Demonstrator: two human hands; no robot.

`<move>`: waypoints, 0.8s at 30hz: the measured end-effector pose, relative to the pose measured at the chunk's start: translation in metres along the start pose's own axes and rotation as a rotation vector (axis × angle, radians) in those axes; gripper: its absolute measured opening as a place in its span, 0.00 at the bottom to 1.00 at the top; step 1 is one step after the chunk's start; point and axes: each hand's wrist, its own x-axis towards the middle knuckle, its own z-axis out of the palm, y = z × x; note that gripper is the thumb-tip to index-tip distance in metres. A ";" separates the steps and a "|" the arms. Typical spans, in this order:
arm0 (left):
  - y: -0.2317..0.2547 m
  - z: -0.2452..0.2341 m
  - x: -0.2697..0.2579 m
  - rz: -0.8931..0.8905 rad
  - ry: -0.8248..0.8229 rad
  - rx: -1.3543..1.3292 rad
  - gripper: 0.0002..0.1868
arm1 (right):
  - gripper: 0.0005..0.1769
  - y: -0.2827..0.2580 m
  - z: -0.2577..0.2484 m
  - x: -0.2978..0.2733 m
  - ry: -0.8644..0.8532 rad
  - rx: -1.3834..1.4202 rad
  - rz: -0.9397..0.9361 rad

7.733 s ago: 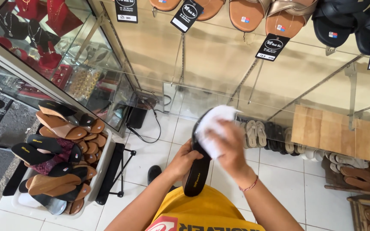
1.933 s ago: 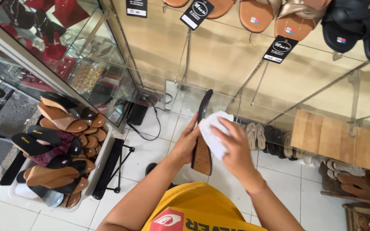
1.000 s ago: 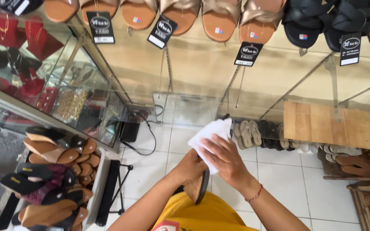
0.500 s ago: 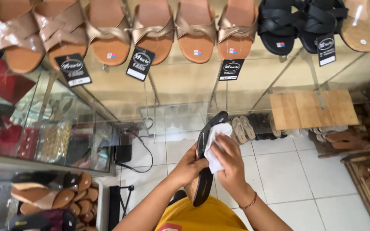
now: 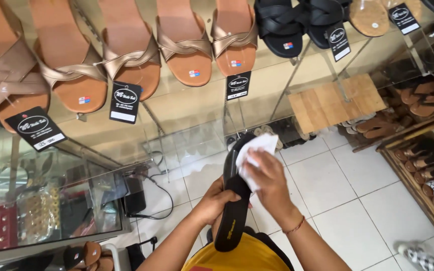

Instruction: The person cleans a black sandal with a white cloth, wiping the straps and footbed while rotating the shoe by hand, and then attaches price tags to the straps of several sandals on a display shelf.

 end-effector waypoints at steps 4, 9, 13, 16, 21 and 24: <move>0.002 0.012 0.005 -0.009 -0.054 -0.079 0.30 | 0.31 0.013 -0.031 0.009 0.093 -0.051 0.149; -0.025 0.036 0.032 -0.054 0.008 0.047 0.27 | 0.29 0.009 -0.055 0.012 -0.076 0.004 -0.201; -0.047 0.070 0.059 0.026 -0.027 0.153 0.33 | 0.32 0.060 -0.091 0.022 -0.070 -0.056 -0.031; -0.066 0.106 0.082 0.168 -0.076 0.122 0.33 | 0.34 0.106 -0.137 0.014 0.028 0.022 0.206; -0.095 0.154 0.143 0.148 0.065 -0.162 0.30 | 0.29 0.130 -0.180 -0.064 0.164 0.241 -0.009; -0.118 0.163 0.175 0.089 -0.099 -0.252 0.42 | 0.22 0.162 -0.200 -0.084 -0.194 0.285 -0.348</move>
